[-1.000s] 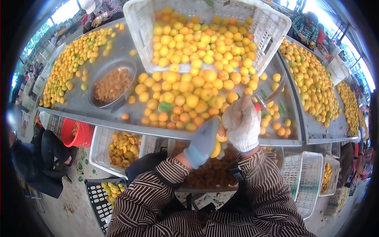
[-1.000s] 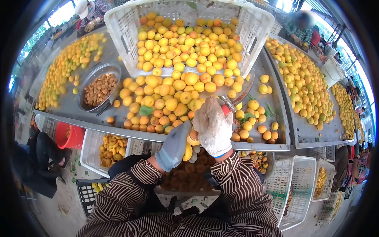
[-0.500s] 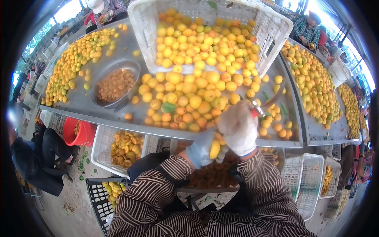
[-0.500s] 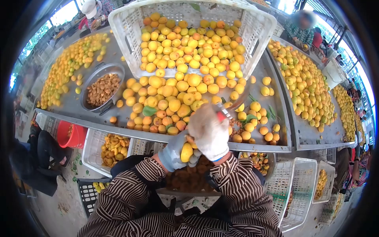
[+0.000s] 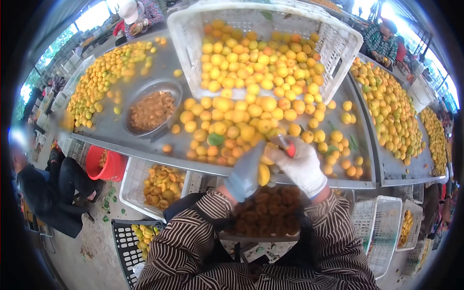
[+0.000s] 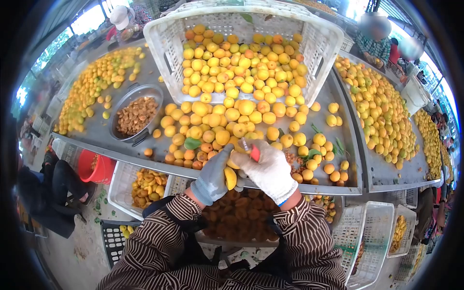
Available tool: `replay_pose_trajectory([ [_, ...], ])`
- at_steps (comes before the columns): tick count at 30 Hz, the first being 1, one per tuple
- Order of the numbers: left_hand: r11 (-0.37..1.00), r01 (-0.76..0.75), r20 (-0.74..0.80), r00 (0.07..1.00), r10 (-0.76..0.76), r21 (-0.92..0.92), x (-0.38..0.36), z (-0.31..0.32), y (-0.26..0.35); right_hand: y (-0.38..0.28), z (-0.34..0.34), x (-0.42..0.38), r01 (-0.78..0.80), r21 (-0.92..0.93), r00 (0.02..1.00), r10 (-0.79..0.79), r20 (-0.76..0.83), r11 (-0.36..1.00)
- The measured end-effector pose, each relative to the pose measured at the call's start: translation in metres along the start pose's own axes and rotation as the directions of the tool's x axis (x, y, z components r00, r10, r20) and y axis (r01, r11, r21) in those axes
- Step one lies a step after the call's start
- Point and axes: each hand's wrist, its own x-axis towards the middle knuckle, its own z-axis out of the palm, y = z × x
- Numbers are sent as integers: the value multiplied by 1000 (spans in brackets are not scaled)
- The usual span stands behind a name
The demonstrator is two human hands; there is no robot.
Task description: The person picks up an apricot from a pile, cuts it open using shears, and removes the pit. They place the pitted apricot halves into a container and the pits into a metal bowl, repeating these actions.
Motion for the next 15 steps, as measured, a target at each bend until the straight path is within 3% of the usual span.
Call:
replay_pose_trajectory([
  [1, 990, -63, -108, 991, 77, 126, -3, 3, 4, -3, 4, -1, -47, -158, 998, 52, 30, 986],
  [2, 996, -72, 27, 997, 73, -57, 9, -12, -7, -10, 6, -4, 97, -264, 995, -97, 13, 960],
  [3, 995, -82, 17, 996, 83, -48, 17, -23, -19, -4, 9, -4, 111, -255, 994, -110, 19, 960],
  [5, 959, -82, 45, 994, 97, -273, 24, -39, -46, 14, 16, -2, 419, -531, 893, -440, 94, 737],
  [6, 967, -255, 8, 967, 256, -20, 28, -48, -60, 13, 19, -4, 418, -489, 891, -450, 58, 765],
  [7, 962, -272, -12, 962, 272, 3, 15, -39, -35, 17, 23, -6, 448, -433, 872, -489, 17, 782],
  [9, 992, 50, -117, 993, -36, 118, -14, -12, 15, 15, 29, -14, 343, -328, 918, -389, -82, 880],
  [10, 991, 135, -109, 985, -133, 12, -25, -10, 33, 12, 33, -18, 328, -233, 916, -368, -157, 915],
  [11, 991, 130, -121, 985, -127, 15, -26, -30, 24, 9, 32, -19, 337, -223, 915, -373, -151, 915],
  [12, 982, 75, -128, 990, -53, 174, -20, -64, 3, 6, 29, -20, 250, -27, 948, -250, -195, 968],
  [13, 943, 24, -124, 992, 18, 331, -33, -63, 21, 2, 26, -21, 154, 173, 970, -116, -212, 973],
  [14, 974, 46, -153, 988, -12, 222, -57, -63, 40, -8, 20, -23, 130, 215, 972, -81, -221, 968],
  [15, 761, -272, -15, 938, 347, 589, -72, -77, 47, -4, 16, -22, 123, 151, 970, -87, -228, 981],
])
